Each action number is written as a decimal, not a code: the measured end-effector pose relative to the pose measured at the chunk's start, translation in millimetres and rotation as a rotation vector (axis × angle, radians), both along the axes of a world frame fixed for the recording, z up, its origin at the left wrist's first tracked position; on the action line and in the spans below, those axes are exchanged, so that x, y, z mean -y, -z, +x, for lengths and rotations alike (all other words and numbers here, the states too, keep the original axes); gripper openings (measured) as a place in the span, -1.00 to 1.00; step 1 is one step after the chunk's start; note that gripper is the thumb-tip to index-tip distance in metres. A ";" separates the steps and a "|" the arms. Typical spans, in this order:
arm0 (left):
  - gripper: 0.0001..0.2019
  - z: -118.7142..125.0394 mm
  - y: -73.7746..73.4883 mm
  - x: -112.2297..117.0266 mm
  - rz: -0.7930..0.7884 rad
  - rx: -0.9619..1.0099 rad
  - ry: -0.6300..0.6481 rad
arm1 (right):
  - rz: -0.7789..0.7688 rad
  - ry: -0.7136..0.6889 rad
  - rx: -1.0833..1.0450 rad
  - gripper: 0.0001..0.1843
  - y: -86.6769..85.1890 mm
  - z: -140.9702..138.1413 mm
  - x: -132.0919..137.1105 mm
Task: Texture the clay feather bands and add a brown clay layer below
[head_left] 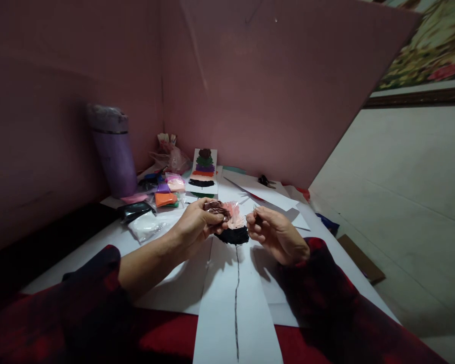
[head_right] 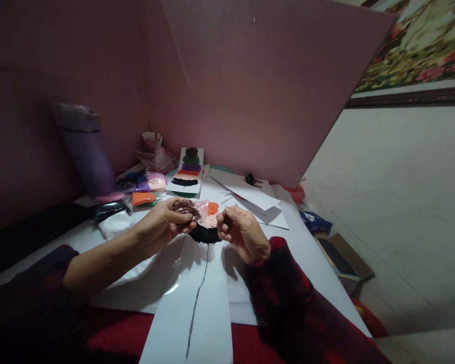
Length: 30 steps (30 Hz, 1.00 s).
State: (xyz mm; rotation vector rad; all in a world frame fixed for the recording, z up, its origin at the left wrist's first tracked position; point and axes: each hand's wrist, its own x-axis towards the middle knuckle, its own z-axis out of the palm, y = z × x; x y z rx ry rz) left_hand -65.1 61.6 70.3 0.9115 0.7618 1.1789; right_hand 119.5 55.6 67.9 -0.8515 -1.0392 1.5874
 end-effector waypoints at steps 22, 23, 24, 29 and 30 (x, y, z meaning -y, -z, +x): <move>-0.86 2.2 -4.2 3.6 -0.006 -0.027 -0.014 | 0.126 0.077 0.071 -0.57 7.9 0.9 -4.8; -0.87 2.1 -4.1 3.3 -0.013 -0.016 -0.005 | 0.145 0.080 0.097 -0.57 8.8 1.1 -5.1; -0.88 2.0 -3.6 2.8 -0.018 -0.006 0.001 | 0.164 0.086 0.123 -0.59 9.6 1.4 -5.3; -0.90 1.5 -0.9 0.1 -0.024 0.030 0.056 | 0.241 0.142 0.201 -0.60 10.5 2.3 -5.5; -0.90 1.5 -0.8 0.1 -0.021 0.035 0.062 | 0.240 0.144 0.208 -0.59 10.2 2.1 -5.1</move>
